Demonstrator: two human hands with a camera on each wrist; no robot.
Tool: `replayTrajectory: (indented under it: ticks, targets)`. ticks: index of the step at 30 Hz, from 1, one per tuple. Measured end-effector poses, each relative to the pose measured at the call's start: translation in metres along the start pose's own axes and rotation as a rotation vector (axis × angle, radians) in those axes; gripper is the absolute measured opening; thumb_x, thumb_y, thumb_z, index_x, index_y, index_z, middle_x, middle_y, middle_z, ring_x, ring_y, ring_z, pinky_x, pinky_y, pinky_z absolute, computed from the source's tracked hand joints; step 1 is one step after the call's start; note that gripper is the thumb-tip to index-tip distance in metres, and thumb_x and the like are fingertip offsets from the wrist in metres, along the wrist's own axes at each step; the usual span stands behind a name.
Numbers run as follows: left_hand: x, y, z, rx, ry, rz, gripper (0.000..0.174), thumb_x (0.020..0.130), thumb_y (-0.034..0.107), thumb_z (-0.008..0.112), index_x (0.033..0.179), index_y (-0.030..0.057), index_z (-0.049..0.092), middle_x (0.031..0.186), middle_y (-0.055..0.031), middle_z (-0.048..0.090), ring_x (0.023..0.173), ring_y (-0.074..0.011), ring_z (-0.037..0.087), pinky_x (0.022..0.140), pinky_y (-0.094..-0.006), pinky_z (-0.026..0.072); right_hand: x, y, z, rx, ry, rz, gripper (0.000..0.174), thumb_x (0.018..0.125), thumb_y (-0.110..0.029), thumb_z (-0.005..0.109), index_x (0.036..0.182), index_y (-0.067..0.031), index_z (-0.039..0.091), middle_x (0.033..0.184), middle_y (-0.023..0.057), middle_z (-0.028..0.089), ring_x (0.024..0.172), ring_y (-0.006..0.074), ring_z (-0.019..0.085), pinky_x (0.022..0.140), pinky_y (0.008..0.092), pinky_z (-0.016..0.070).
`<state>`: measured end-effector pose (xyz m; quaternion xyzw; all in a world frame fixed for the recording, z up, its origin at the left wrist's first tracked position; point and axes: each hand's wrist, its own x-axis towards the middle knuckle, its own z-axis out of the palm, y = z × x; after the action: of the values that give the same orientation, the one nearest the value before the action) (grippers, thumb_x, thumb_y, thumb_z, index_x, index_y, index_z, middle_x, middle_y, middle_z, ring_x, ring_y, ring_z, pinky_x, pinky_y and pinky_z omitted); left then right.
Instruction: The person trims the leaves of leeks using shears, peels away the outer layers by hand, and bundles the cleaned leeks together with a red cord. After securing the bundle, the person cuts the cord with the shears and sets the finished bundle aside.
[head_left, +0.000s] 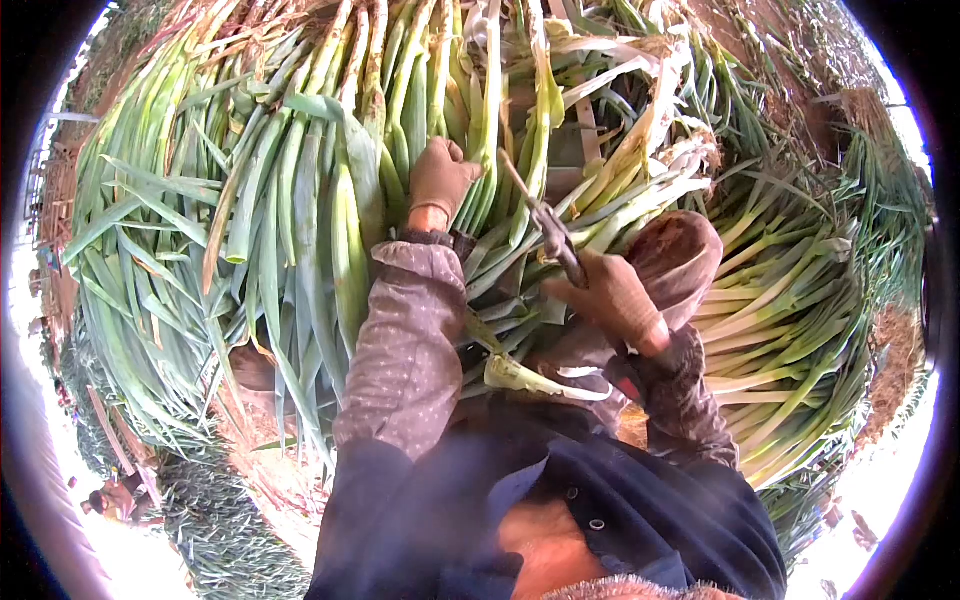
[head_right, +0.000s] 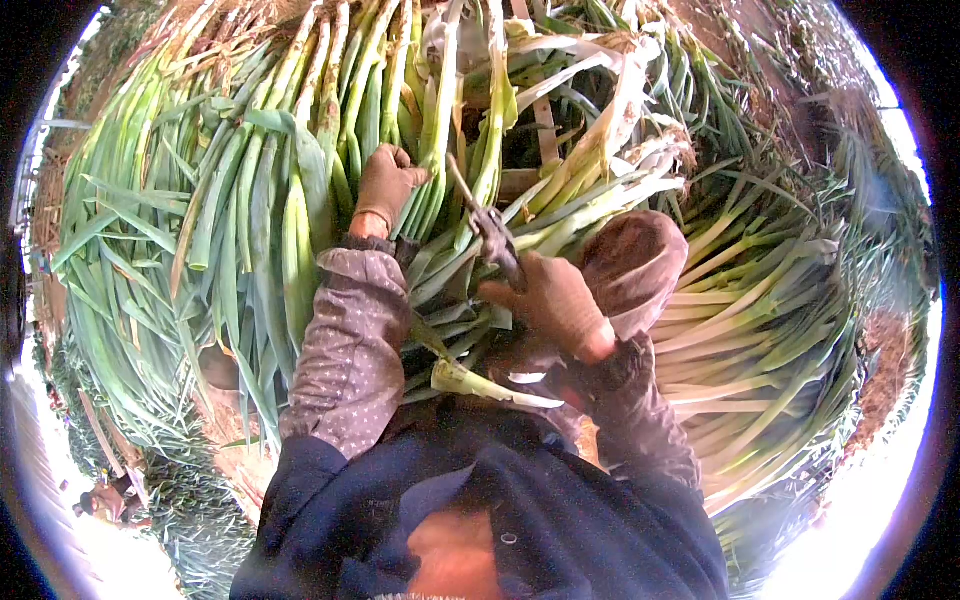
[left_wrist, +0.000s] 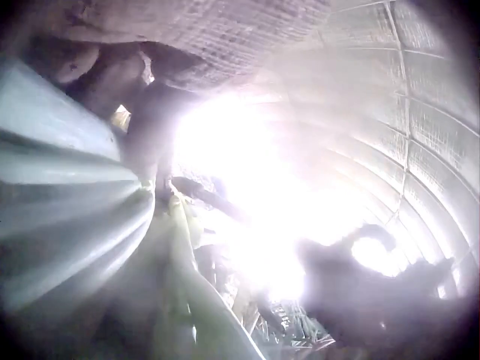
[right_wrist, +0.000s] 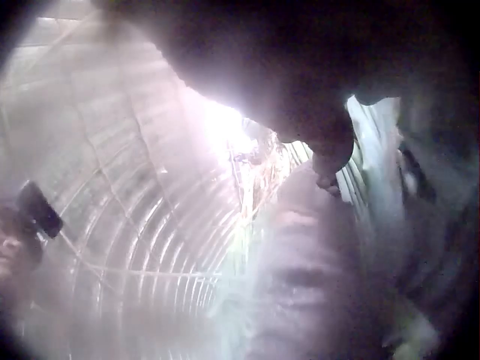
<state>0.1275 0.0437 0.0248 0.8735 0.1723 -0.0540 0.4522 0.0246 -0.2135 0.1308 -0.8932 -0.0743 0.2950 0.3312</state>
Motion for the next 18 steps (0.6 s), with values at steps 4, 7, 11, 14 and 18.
replayTrajectory:
  ticks: [4, 7, 11, 14, 18]
  targets:
    - [-0.001, -0.001, 0.002, -0.104, 0.036, -0.013, 0.031, 0.07, 0.011, 0.085, 0.083, 0.0018, 0.059, 0.075, -0.0074, 0.061, 0.069, -0.0209, 0.056, 0.069, -0.0362, 0.0495, -0.018, 0.004, 0.013, -0.09, -0.017, -0.061, 0.055, 0.084, -0.051, 0.074, 0.083, 0.0027, 0.062, 0.075, 0.0269, 0.064, 0.076, 0.0461, 0.066, 0.07, 0.0502, 0.0516]
    - [0.001, -0.004, 0.002, -0.113, 0.039, 0.005, 0.031, 0.07, 0.011, 0.085, 0.081, 0.0024, 0.058, 0.072, -0.0061, 0.059, 0.068, -0.0201, 0.055, 0.068, -0.0353, 0.0488, -0.012, -0.003, 0.014, -0.08, -0.008, -0.041, 0.055, 0.084, -0.052, 0.073, 0.081, 0.0022, 0.062, 0.075, 0.0265, 0.064, 0.077, 0.0455, 0.066, 0.07, 0.0504, 0.0517]
    - [0.007, -0.017, 0.004, -0.309, 0.008, -0.029, 0.028, 0.074, 0.01, 0.083, 0.079, 0.0052, 0.056, 0.072, -0.0001, 0.055, 0.066, -0.0152, 0.049, 0.064, -0.0312, 0.0447, 0.003, -0.004, 0.016, -0.068, 0.033, -0.061, 0.051, 0.082, -0.046, 0.076, 0.081, 0.0029, 0.06, 0.071, 0.0247, 0.06, 0.072, 0.0441, 0.063, 0.068, 0.0479, 0.0498]
    - [0.01, -0.022, 0.006, -0.398, -0.018, -0.095, 0.026, 0.077, 0.01, 0.082, 0.078, 0.0077, 0.056, 0.071, 0.0027, 0.052, 0.064, -0.013, 0.046, 0.062, -0.0306, 0.0423, 0.005, -0.005, 0.014, -0.089, 0.066, -0.052, 0.052, 0.082, -0.048, 0.075, 0.079, 0.0022, 0.062, 0.071, 0.0247, 0.062, 0.073, 0.0443, 0.064, 0.068, 0.0483, 0.0505]
    - [-0.001, -0.009, 0.003, -0.43, -0.009, -0.128, 0.024, 0.079, 0.012, 0.081, 0.08, 0.0072, 0.058, 0.072, 0.0024, 0.052, 0.064, -0.013, 0.045, 0.062, -0.031, 0.042, 0.01, -0.005, 0.012, -0.098, 0.078, -0.05, 0.054, 0.084, -0.052, 0.074, 0.077, 0.0016, 0.064, 0.071, 0.0254, 0.064, 0.075, 0.0455, 0.066, 0.07, 0.0497, 0.052]
